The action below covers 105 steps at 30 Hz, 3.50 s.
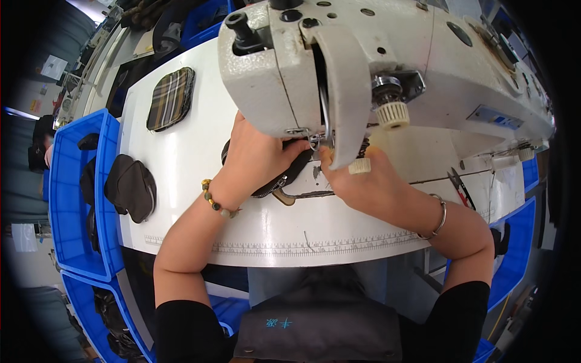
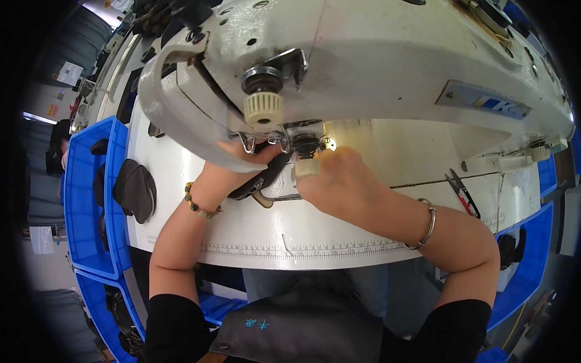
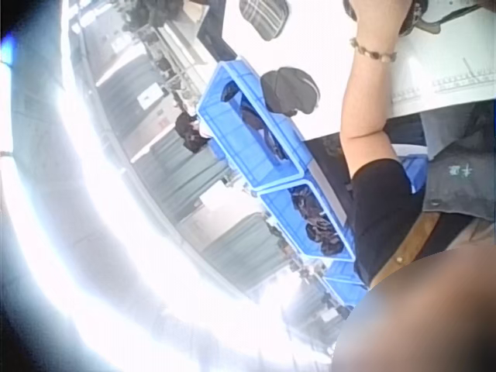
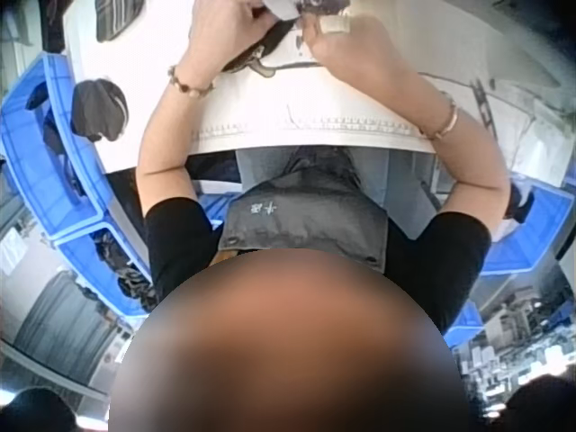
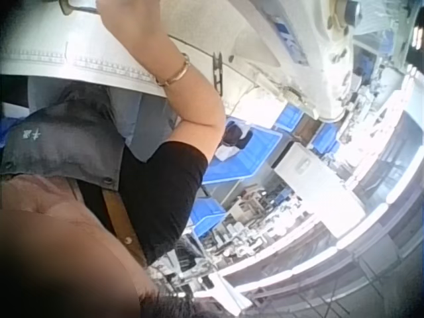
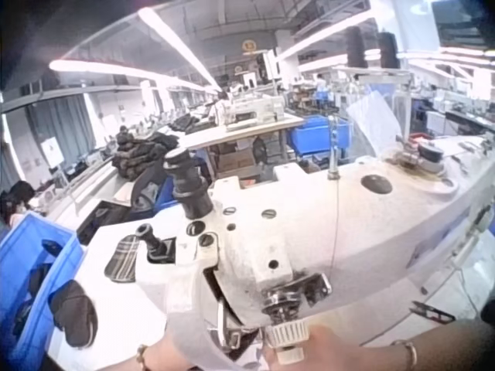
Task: Using an industrial sewing machine to sew a leather pouch or wallet.
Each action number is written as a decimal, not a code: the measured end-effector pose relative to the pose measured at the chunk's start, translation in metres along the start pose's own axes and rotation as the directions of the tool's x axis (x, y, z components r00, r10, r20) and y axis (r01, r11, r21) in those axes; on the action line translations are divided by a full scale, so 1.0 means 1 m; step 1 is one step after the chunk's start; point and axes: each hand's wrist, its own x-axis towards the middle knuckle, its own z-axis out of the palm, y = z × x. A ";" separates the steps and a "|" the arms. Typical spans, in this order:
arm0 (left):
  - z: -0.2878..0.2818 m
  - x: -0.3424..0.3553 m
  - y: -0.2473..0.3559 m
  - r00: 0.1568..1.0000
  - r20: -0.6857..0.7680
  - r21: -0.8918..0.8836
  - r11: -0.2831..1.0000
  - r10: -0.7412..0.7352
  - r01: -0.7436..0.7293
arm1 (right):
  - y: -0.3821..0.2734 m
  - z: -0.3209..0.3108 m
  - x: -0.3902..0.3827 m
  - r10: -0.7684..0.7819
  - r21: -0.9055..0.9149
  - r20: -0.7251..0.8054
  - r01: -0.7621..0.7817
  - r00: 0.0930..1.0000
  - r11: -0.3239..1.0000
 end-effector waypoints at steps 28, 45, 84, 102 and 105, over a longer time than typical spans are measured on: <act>-0.039 -0.031 0.046 0.934 0.329 -0.021 0.990 0.138 -0.139 | -0.028 -0.044 0.026 0.105 0.399 0.302 -0.226 0.948 0.889; -0.028 -0.021 0.033 0.946 0.272 -0.102 0.983 0.175 -0.152 | -0.027 -0.034 0.024 0.190 0.320 0.264 -0.272 0.945 0.907; -0.012 -0.018 0.022 0.976 0.205 0.011 0.997 0.073 -0.076 | -0.018 -0.025 0.025 0.222 0.190 0.179 -0.255 0.958 0.948; -0.016 -0.021 0.015 0.952 0.221 0.124 0.962 0.213 -0.244 | -0.019 -0.029 0.025 0.207 0.291 0.168 -0.249 0.964 0.924; -0.019 -0.018 0.022 0.951 0.219 0.131 0.959 0.220 -0.252 | -0.020 -0.026 0.024 0.213 0.299 0.152 -0.250 0.965 0.921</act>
